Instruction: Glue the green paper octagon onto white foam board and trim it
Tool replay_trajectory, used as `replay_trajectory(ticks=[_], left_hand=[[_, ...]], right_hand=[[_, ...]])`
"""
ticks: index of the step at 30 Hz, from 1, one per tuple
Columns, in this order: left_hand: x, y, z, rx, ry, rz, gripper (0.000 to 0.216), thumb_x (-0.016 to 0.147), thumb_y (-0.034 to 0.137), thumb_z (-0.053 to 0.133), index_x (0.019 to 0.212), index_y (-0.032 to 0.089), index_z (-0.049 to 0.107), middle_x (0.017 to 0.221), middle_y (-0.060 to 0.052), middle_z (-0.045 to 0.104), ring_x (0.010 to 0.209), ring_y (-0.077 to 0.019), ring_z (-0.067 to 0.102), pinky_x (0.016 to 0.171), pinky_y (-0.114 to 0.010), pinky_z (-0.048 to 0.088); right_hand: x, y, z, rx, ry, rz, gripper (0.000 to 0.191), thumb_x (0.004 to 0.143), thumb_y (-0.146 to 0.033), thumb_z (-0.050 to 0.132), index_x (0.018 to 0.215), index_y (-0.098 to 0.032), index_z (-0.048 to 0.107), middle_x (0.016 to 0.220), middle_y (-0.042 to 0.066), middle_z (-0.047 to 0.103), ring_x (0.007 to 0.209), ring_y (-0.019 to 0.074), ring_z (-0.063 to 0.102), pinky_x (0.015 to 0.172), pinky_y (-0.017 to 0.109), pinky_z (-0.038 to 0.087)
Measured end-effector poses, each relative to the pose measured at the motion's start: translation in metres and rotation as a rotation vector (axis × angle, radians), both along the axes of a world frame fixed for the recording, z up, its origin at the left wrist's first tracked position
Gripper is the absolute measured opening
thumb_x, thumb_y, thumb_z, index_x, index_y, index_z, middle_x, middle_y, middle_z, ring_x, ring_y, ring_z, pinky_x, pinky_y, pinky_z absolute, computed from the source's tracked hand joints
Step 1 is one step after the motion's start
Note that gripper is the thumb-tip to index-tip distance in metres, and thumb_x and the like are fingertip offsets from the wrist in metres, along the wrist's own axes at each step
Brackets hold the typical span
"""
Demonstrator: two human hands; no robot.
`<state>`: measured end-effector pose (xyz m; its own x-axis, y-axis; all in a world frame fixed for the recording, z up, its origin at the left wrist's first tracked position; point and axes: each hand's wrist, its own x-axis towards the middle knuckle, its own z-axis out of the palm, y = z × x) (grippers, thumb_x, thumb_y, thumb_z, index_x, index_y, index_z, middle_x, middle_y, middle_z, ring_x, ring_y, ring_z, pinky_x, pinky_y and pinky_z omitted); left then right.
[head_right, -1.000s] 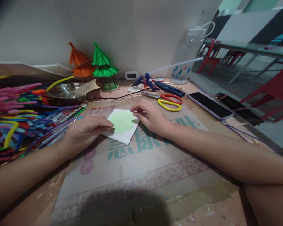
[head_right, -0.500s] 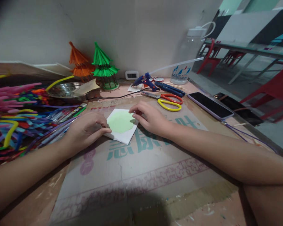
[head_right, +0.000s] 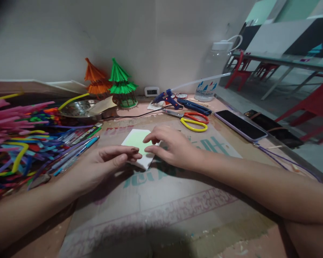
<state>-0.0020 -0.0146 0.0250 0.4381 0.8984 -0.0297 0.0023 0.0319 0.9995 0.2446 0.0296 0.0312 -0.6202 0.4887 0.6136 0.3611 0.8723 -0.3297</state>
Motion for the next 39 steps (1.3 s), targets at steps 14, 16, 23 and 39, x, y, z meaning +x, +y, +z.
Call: replay_trajectory(ticks=[14, 16, 23, 39], left_hand=[[-0.003, -0.004, -0.001, 0.848, 0.497, -0.131, 0.048, 0.102, 0.025, 0.054, 0.148, 0.04, 0.053, 0.133, -0.005, 0.064, 0.123, -0.0229, 0.061, 0.106, -0.043, 0.052], [-0.004, -0.005, -0.002, 0.916, 0.524, -0.12, 0.049, 0.102, 0.024, 0.054, 0.149, 0.038, 0.051, 0.133, -0.006, 0.064, 0.123, -0.0224, 0.061, 0.104, -0.041, 0.053], [-0.015, 0.013, -0.002, 1.037, 0.719, 0.055, 0.034, 0.103, 0.031, 0.053, 0.135, 0.02, 0.059, 0.131, -0.011, 0.068, 0.121, -0.0249, 0.064, 0.104, -0.041, 0.051], [-0.02, 0.035, -0.019, 0.862, 0.886, -0.015, 0.066, 0.085, 0.059, 0.068, 0.134, 0.018, 0.051, 0.141, -0.02, 0.057, 0.132, -0.0391, 0.054, 0.109, -0.059, 0.044]], right_hand=[[-0.015, -0.02, 0.008, -0.518, 0.107, -0.141, 0.013, 0.09, -0.02, 0.065, 0.088, -0.02, 0.077, 0.085, 0.003, 0.078, 0.081, 0.0183, 0.071, 0.076, 0.031, 0.054], [-0.014, -0.019, 0.009, -0.571, 0.119, -0.134, 0.012, 0.089, -0.023, 0.065, 0.085, -0.02, 0.076, 0.081, 0.003, 0.077, 0.077, 0.0182, 0.07, 0.073, 0.031, 0.054], [0.002, -0.016, 0.032, -0.55, 0.104, 0.097, 0.023, 0.1, -0.033, 0.057, 0.086, -0.018, 0.068, 0.075, 0.001, 0.069, 0.069, 0.0137, 0.063, 0.068, 0.027, 0.05], [0.005, 0.007, -0.01, -0.047, -0.237, 0.147, 0.035, 0.083, -0.002, 0.049, 0.109, -0.02, 0.062, 0.124, 0.014, 0.072, 0.132, 0.0271, 0.058, 0.114, 0.06, 0.04]])
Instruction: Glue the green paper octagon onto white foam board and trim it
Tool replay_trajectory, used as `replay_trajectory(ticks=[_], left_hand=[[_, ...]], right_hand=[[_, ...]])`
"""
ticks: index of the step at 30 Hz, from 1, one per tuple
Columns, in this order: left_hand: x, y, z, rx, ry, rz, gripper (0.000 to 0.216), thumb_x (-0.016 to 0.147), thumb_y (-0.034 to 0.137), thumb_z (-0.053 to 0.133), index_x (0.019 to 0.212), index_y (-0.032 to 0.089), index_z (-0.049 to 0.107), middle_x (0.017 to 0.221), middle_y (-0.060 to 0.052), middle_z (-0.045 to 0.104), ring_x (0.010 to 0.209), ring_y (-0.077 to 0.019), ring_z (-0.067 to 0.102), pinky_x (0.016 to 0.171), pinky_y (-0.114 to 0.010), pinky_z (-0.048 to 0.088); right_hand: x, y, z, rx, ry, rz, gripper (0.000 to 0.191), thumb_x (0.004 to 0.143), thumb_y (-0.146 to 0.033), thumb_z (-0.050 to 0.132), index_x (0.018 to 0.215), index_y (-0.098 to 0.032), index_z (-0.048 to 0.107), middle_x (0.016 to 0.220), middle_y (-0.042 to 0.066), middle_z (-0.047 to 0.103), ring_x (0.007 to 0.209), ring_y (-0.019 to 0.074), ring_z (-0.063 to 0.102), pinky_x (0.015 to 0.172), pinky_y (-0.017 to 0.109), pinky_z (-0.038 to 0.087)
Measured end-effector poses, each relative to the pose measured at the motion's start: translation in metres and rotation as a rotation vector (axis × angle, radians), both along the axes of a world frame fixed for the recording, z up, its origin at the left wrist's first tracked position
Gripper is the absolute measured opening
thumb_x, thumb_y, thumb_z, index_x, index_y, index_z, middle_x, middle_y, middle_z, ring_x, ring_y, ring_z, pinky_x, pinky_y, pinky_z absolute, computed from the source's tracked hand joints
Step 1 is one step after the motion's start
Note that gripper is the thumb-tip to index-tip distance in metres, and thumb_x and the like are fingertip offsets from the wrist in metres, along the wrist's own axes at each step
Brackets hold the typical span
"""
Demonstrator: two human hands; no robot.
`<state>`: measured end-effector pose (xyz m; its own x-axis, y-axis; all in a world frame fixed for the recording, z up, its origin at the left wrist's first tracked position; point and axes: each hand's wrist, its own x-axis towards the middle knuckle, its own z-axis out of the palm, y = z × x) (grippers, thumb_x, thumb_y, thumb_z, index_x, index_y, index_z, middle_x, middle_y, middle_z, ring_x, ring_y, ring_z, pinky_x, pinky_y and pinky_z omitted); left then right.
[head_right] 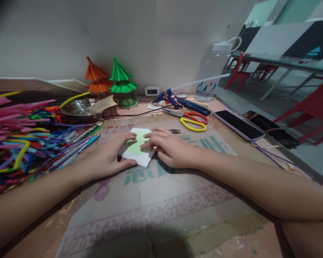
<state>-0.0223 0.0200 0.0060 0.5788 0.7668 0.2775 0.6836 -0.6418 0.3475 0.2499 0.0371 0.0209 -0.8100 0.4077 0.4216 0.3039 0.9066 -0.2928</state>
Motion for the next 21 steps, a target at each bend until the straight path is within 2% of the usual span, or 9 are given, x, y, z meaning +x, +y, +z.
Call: replay_trajectory(ticks=[3, 8, 13, 18, 21], left_hand=[[-0.0002, 0.0004, -0.0004, -0.01, 0.004, -0.005, 0.066, 0.086, 0.06, 0.067, 0.134, 0.018, 0.051, 0.143, -0.02, 0.056, 0.134, -0.0389, 0.053, 0.11, -0.059, 0.043], [-0.0004, 0.0006, -0.0004, -0.031, 0.019, -0.003, 0.068, 0.087, 0.063, 0.065, 0.134, 0.015, 0.051, 0.144, -0.022, 0.055, 0.137, -0.0392, 0.05, 0.114, -0.06, 0.04], [0.001, -0.0012, 0.0015, 0.038, 0.009, -0.048, 0.056, 0.088, 0.058, 0.066, 0.128, 0.019, 0.056, 0.138, -0.019, 0.059, 0.135, -0.0371, 0.052, 0.111, -0.059, 0.043], [0.0036, -0.0053, 0.0069, 0.245, 0.038, -0.158, 0.029, 0.091, 0.045, 0.068, 0.109, 0.022, 0.066, 0.131, -0.012, 0.065, 0.135, -0.0363, 0.05, 0.119, -0.062, 0.03], [0.0042, -0.0048, 0.0067, 0.18, 0.014, -0.118, 0.041, 0.088, 0.048, 0.071, 0.117, 0.021, 0.064, 0.127, -0.014, 0.067, 0.129, -0.0367, 0.055, 0.114, -0.061, 0.037]], right_hand=[[-0.0031, -0.0031, -0.0025, 0.112, -0.095, 0.023, 0.038, 0.087, -0.005, 0.048, 0.118, -0.017, 0.064, 0.126, 0.018, 0.07, 0.131, 0.0276, 0.059, 0.116, 0.062, 0.038], [-0.0073, -0.0093, 0.0023, 0.251, -0.124, 0.056, 0.031, 0.091, -0.008, 0.047, 0.113, -0.015, 0.067, 0.108, 0.017, 0.074, 0.117, 0.0269, 0.066, 0.115, 0.061, 0.039], [-0.0092, -0.0099, 0.0053, 0.235, -0.154, 0.025, 0.03, 0.091, -0.008, 0.047, 0.112, -0.016, 0.067, 0.106, 0.015, 0.073, 0.113, 0.0265, 0.066, 0.114, 0.06, 0.04], [-0.0106, -0.01, 0.0018, 0.211, -0.141, 0.018, 0.027, 0.087, -0.007, 0.051, 0.107, -0.018, 0.066, 0.103, 0.013, 0.072, 0.11, 0.0261, 0.065, 0.111, 0.057, 0.043], [-0.0107, -0.0095, -0.0026, 0.172, -0.099, 0.022, 0.031, 0.087, -0.007, 0.051, 0.113, -0.018, 0.064, 0.108, 0.012, 0.072, 0.113, 0.0254, 0.065, 0.114, 0.058, 0.04]])
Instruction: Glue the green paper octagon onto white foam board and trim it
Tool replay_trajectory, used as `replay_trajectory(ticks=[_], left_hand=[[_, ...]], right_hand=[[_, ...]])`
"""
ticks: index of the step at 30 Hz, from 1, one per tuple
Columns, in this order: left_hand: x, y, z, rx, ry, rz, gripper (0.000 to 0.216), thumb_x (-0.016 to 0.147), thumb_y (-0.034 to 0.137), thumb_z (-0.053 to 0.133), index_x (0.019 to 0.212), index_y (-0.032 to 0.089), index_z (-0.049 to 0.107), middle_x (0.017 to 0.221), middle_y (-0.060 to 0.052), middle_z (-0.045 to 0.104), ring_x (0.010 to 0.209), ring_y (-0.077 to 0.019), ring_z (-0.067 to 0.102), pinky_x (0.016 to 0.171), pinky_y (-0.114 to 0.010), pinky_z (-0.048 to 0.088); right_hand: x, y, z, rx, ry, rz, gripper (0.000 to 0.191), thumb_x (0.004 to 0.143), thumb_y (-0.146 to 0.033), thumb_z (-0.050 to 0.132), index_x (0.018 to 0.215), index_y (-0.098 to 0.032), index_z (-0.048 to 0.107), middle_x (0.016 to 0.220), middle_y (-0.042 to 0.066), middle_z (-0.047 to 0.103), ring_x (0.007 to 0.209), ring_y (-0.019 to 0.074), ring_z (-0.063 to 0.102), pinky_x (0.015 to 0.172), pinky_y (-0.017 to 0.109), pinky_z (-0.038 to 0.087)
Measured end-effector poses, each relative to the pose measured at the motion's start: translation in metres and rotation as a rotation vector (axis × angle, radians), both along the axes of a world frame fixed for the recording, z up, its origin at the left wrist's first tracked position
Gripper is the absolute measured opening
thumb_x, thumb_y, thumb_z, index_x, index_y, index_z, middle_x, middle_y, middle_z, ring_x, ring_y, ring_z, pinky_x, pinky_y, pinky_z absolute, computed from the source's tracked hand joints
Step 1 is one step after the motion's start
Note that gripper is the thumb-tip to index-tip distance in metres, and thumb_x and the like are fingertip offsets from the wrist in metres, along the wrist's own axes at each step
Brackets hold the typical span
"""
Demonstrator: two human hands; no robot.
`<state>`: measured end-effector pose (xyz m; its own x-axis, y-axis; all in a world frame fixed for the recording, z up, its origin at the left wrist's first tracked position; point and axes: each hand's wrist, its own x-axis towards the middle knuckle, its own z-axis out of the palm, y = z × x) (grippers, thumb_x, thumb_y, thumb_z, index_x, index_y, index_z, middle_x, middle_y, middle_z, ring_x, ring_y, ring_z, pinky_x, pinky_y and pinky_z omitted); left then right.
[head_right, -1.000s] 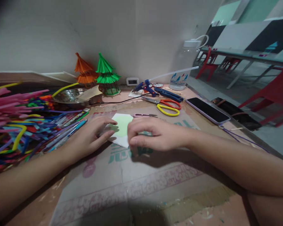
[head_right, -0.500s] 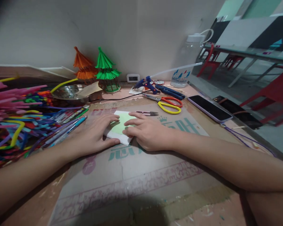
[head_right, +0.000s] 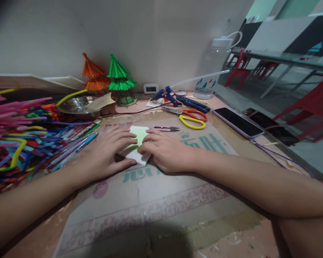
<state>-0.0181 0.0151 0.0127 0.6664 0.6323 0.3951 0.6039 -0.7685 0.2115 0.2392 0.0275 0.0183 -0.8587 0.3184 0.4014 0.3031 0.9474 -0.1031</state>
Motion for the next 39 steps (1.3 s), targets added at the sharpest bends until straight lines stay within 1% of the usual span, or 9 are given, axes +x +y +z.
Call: replay_trajectory(ticks=[4, 13, 22, 25, 28, 30, 33, 35, 39], left_hand=[[-0.001, 0.002, -0.004, -0.166, -0.017, 0.089, 0.058, 0.087, 0.056, 0.068, 0.127, 0.017, 0.056, 0.133, -0.019, 0.061, 0.126, -0.0368, 0.057, 0.106, -0.057, 0.047], [-0.001, 0.002, -0.005, -0.194, -0.006, 0.094, 0.058, 0.089, 0.059, 0.065, 0.128, 0.017, 0.054, 0.133, -0.019, 0.06, 0.126, -0.036, 0.057, 0.106, -0.056, 0.046], [-0.001, 0.002, -0.007, -0.194, 0.001, 0.088, 0.056, 0.09, 0.059, 0.063, 0.129, 0.019, 0.054, 0.135, -0.016, 0.06, 0.129, -0.0346, 0.056, 0.109, -0.053, 0.045], [-0.001, 0.003, -0.007, -0.191, 0.008, 0.084, 0.055, 0.091, 0.057, 0.063, 0.129, 0.018, 0.054, 0.135, -0.016, 0.06, 0.129, -0.0339, 0.055, 0.109, -0.053, 0.044], [-0.001, 0.002, -0.006, -0.192, 0.002, 0.076, 0.052, 0.092, 0.054, 0.063, 0.128, 0.018, 0.054, 0.134, -0.015, 0.061, 0.127, -0.0332, 0.056, 0.108, -0.051, 0.045], [0.0, 0.002, -0.006, -0.193, -0.004, 0.075, 0.051, 0.092, 0.053, 0.064, 0.128, 0.018, 0.054, 0.133, -0.015, 0.061, 0.127, -0.0331, 0.057, 0.107, -0.05, 0.046], [0.0, 0.002, -0.006, -0.185, -0.002, 0.079, 0.05, 0.092, 0.053, 0.063, 0.126, 0.017, 0.055, 0.134, -0.016, 0.061, 0.127, -0.0336, 0.057, 0.108, -0.05, 0.045], [0.0, 0.002, -0.006, -0.185, 0.005, 0.083, 0.051, 0.092, 0.052, 0.063, 0.128, 0.017, 0.055, 0.135, -0.016, 0.061, 0.129, -0.0339, 0.056, 0.109, -0.051, 0.045], [0.0, 0.002, -0.006, -0.191, 0.011, 0.084, 0.052, 0.092, 0.053, 0.062, 0.13, 0.018, 0.053, 0.136, -0.016, 0.06, 0.13, -0.0337, 0.056, 0.11, -0.05, 0.044]], right_hand=[[0.0, 0.001, -0.003, -0.029, -0.008, -0.008, 0.037, 0.086, -0.005, 0.05, 0.118, -0.017, 0.062, 0.113, 0.014, 0.07, 0.117, 0.0255, 0.063, 0.114, 0.057, 0.041], [-0.005, -0.004, 0.003, 0.217, -0.139, 0.015, 0.026, 0.097, -0.01, 0.044, 0.108, -0.016, 0.066, 0.099, 0.011, 0.069, 0.108, 0.0235, 0.064, 0.119, 0.055, 0.037], [-0.003, 0.0, -0.006, 0.159, 0.078, -0.071, 0.025, 0.088, -0.006, 0.048, 0.1, -0.019, 0.065, 0.088, 0.008, 0.069, 0.096, 0.0225, 0.066, 0.112, 0.054, 0.046], [-0.002, 0.001, -0.006, 0.06, 0.128, -0.065, 0.029, 0.083, -0.003, 0.049, 0.101, -0.02, 0.064, 0.092, 0.008, 0.069, 0.096, 0.023, 0.066, 0.111, 0.055, 0.046], [-0.002, 0.003, -0.006, -0.069, 0.258, -0.091, 0.033, 0.082, -0.001, 0.049, 0.105, -0.021, 0.06, 0.105, 0.01, 0.07, 0.105, 0.0245, 0.064, 0.104, 0.052, 0.05], [-0.001, 0.004, -0.005, -0.079, 0.382, -0.123, 0.032, 0.086, 0.0, 0.048, 0.106, -0.023, 0.057, 0.111, 0.009, 0.068, 0.108, 0.0241, 0.063, 0.097, 0.047, 0.053], [0.002, 0.006, -0.003, -0.028, 0.516, -0.178, 0.023, 0.092, -0.003, 0.052, 0.104, -0.022, 0.056, 0.097, 0.005, 0.063, 0.091, 0.0194, 0.062, 0.081, 0.036, 0.053], [0.003, 0.007, -0.003, -0.028, 0.502, -0.209, 0.02, 0.092, -0.004, 0.055, 0.102, -0.021, 0.058, 0.089, 0.002, 0.059, 0.081, 0.0166, 0.059, 0.073, 0.031, 0.05], [0.004, 0.009, -0.006, -0.066, 0.436, -0.215, 0.016, 0.093, -0.007, 0.059, 0.101, -0.02, 0.06, 0.089, 0.002, 0.062, 0.078, 0.0154, 0.06, 0.071, 0.029, 0.049]])
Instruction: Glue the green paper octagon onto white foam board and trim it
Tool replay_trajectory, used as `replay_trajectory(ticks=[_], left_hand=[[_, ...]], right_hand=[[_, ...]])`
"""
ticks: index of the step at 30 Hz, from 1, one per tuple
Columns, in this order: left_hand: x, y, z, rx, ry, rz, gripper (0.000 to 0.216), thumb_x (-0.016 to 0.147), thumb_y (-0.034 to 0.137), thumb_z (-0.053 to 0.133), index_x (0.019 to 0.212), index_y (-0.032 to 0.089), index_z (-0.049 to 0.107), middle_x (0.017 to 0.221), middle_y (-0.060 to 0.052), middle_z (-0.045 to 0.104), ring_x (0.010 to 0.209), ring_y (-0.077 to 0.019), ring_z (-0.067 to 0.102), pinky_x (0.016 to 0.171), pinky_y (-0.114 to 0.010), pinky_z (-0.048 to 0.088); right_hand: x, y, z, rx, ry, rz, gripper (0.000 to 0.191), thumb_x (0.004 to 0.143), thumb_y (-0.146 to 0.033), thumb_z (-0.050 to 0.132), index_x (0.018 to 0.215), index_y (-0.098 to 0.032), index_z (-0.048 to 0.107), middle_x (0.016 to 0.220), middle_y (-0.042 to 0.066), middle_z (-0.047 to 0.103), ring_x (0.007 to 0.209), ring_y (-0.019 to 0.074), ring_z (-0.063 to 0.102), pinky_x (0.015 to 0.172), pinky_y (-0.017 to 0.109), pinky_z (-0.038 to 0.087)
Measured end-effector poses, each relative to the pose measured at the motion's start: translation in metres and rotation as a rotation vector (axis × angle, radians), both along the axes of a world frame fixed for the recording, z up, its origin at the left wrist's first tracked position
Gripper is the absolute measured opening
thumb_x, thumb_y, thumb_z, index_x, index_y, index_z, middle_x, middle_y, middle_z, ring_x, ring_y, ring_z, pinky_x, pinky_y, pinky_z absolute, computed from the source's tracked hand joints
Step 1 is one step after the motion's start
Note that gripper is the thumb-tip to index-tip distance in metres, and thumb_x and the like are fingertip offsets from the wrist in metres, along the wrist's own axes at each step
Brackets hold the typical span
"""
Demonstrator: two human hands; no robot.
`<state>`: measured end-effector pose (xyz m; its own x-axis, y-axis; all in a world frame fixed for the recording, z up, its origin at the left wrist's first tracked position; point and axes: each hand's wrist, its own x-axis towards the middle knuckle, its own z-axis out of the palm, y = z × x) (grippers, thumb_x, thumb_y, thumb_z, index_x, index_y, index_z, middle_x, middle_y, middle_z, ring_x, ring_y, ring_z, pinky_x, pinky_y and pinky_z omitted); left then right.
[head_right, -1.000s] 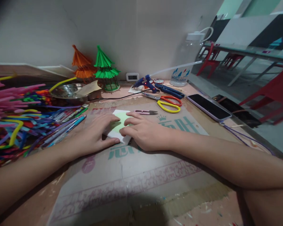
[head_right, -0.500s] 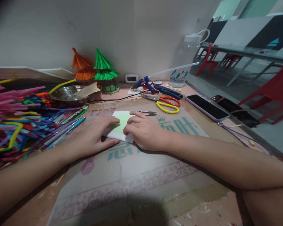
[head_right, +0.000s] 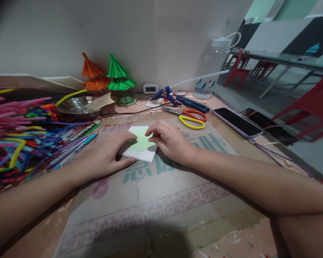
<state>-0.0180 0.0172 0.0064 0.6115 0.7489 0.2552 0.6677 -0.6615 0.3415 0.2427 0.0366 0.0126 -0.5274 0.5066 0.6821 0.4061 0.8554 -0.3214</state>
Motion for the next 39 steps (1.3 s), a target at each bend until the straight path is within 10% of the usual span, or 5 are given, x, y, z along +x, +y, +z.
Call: replay_trajectory(ticks=[18, 33, 39], left_hand=[[-0.001, 0.0, -0.001, 0.008, -0.016, -0.004, 0.048, 0.092, 0.052, 0.062, 0.126, 0.019, 0.054, 0.134, -0.015, 0.061, 0.127, -0.0334, 0.057, 0.107, -0.05, 0.046], [0.0, 0.0, 0.0, 0.014, -0.002, 0.005, 0.047, 0.092, 0.046, 0.06, 0.127, 0.016, 0.055, 0.135, -0.018, 0.061, 0.13, -0.0341, 0.055, 0.111, -0.054, 0.044], [-0.001, 0.0, -0.001, 0.02, -0.001, 0.002, 0.046, 0.092, 0.045, 0.06, 0.127, 0.017, 0.054, 0.136, -0.017, 0.06, 0.13, -0.0343, 0.056, 0.111, -0.053, 0.044]], right_hand=[[-0.002, 0.002, 0.0, -0.299, 0.057, -0.068, 0.015, 0.093, -0.016, 0.061, 0.107, -0.021, 0.065, 0.086, 0.001, 0.066, 0.079, 0.0166, 0.061, 0.076, 0.031, 0.05], [0.009, 0.013, -0.001, 0.006, -0.326, 0.174, 0.032, 0.087, -0.007, 0.053, 0.097, -0.02, 0.081, 0.063, 0.0, 0.058, 0.068, 0.018, 0.056, 0.1, 0.045, 0.051], [0.005, 0.006, 0.004, 0.188, -0.449, 0.157, 0.027, 0.093, -0.014, 0.052, 0.095, -0.018, 0.079, 0.067, 0.004, 0.062, 0.07, 0.0197, 0.05, 0.073, 0.036, 0.044]])
